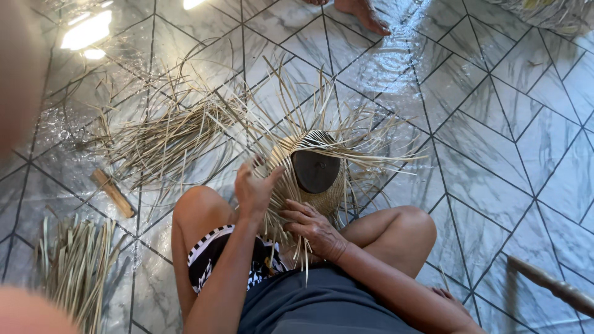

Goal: The person weaves a straw hat by hand, interlacing long strands of dried grass over a wooden block form held between their legs.

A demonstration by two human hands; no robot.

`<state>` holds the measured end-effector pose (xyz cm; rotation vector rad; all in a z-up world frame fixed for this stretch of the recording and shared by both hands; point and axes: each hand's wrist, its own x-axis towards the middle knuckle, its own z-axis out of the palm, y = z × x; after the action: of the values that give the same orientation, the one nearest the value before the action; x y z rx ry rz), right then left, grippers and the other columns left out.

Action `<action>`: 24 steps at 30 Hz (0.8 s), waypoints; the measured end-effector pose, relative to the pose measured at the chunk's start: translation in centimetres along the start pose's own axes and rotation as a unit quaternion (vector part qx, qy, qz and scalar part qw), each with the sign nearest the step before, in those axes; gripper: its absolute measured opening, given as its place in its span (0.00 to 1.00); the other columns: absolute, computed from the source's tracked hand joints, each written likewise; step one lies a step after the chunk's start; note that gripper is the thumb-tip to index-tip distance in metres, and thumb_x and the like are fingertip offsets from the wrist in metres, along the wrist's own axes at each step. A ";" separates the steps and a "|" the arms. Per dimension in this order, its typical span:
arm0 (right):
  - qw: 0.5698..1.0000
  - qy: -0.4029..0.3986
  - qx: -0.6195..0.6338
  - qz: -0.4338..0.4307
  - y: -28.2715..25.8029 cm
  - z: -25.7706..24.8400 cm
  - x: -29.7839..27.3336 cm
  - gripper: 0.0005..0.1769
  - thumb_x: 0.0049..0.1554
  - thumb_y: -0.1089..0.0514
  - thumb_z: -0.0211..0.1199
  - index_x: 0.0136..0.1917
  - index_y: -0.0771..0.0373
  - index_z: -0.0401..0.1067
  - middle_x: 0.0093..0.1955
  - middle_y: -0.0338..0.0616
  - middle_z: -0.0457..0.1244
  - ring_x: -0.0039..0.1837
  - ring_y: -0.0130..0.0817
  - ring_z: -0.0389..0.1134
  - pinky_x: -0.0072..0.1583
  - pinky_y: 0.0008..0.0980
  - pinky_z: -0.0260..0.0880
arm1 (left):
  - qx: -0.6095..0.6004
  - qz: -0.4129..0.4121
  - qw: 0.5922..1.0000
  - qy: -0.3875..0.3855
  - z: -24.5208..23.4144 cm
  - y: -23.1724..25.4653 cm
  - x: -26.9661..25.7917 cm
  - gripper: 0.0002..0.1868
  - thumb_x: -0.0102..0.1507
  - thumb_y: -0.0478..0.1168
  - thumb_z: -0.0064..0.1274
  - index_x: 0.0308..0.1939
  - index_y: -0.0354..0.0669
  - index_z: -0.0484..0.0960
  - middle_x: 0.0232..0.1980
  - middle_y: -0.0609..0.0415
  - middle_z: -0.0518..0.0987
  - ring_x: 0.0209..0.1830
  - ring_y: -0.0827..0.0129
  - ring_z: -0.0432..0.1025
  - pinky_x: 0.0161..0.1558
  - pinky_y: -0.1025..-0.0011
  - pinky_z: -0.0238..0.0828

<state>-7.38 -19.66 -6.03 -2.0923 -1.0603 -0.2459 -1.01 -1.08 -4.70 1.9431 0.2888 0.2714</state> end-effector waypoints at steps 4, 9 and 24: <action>0.997 -0.040 -0.059 -0.034 -1.5 -1.7 0.3 0.09 0.65 0.53 0.54 0.51 0.53 0.75 0.67 0.43 0.66 0.76 0.53 0.60 0.69 0.51 0.59 | 0.106 -0.097 0.988 -0.061 1.1 0.1 4.0 0.39 0.44 0.71 0.74 0.44 0.47 0.85 0.39 0.45 0.86 0.48 0.43 0.80 0.47 0.46 0.78; 0.992 -0.104 -0.064 -0.031 -1.9 -3.7 0.1 0.09 0.60 0.58 0.59 0.54 0.53 0.75 0.68 0.47 0.64 0.78 0.56 0.57 0.70 0.55 0.58 | 0.150 -0.123 0.976 -0.096 1.7 3.2 5.9 0.33 0.45 0.62 0.73 0.38 0.37 0.87 0.41 0.36 0.85 0.52 0.37 0.78 0.51 0.44 0.76; 0.991 -0.104 -0.082 -0.012 -0.4 -1.4 -1.4 0.11 0.58 0.57 0.57 0.53 0.50 0.75 0.67 0.43 0.64 0.78 0.50 0.58 0.70 0.51 0.58 | 0.012 -0.246 0.934 -0.260 1.8 1.3 10.9 0.30 0.50 0.51 0.68 0.44 0.25 0.84 0.42 0.31 0.84 0.49 0.44 0.79 0.50 0.50 0.70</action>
<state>-8.35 -21.36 -5.55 -2.2934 -1.2234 -0.1316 9.92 0.39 -3.59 1.8176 0.4118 -0.5709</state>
